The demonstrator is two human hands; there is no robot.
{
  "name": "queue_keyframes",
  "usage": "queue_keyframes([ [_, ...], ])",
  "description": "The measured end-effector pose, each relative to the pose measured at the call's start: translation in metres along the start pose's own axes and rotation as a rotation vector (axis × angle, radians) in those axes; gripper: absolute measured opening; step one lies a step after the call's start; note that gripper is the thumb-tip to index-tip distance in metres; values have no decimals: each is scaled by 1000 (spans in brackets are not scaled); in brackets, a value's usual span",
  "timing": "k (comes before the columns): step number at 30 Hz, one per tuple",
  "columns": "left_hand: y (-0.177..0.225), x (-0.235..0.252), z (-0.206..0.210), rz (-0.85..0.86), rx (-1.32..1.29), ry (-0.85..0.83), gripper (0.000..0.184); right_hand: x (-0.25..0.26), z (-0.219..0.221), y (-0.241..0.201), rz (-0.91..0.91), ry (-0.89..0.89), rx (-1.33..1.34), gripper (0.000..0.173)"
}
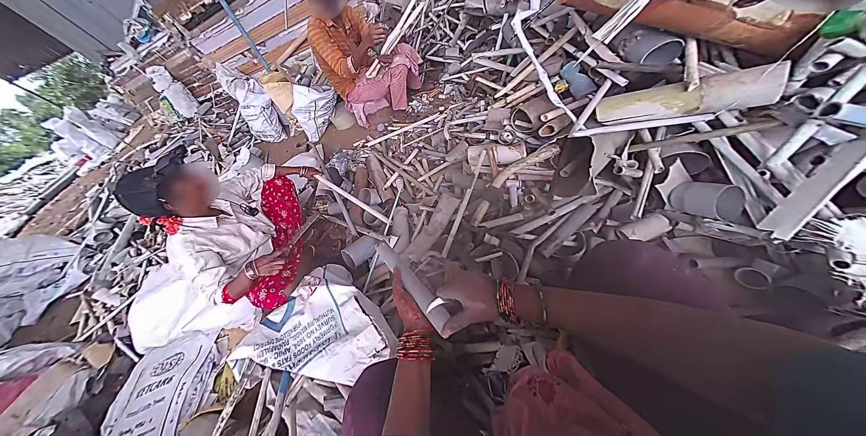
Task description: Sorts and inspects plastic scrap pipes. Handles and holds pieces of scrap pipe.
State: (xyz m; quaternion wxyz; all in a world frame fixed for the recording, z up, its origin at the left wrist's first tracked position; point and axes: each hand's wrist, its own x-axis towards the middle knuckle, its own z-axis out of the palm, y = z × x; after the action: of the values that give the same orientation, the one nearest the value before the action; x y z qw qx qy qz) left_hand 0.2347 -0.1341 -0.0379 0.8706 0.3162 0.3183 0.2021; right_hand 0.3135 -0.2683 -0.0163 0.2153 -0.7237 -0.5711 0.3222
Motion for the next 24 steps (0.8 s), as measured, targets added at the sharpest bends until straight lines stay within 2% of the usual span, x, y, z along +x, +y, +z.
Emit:
queue_keyframes([
  [9,-2,7,-7,1,27,-11,53,-3,5,4,-134,29,-68,63],
  [13,-3,-1,2,19,28,-41,51,-6,-3,-4,19,11,-42,69],
  [16,-5,-3,5,24,44,-10,50,-6,-6,-6,63,-10,-45,72],
  [21,-1,2,1,-20,46,-6,53,-6,2,2,-67,23,-87,67],
  [24,1,4,-1,-5,38,18,52,-6,3,0,-83,39,-112,64],
])
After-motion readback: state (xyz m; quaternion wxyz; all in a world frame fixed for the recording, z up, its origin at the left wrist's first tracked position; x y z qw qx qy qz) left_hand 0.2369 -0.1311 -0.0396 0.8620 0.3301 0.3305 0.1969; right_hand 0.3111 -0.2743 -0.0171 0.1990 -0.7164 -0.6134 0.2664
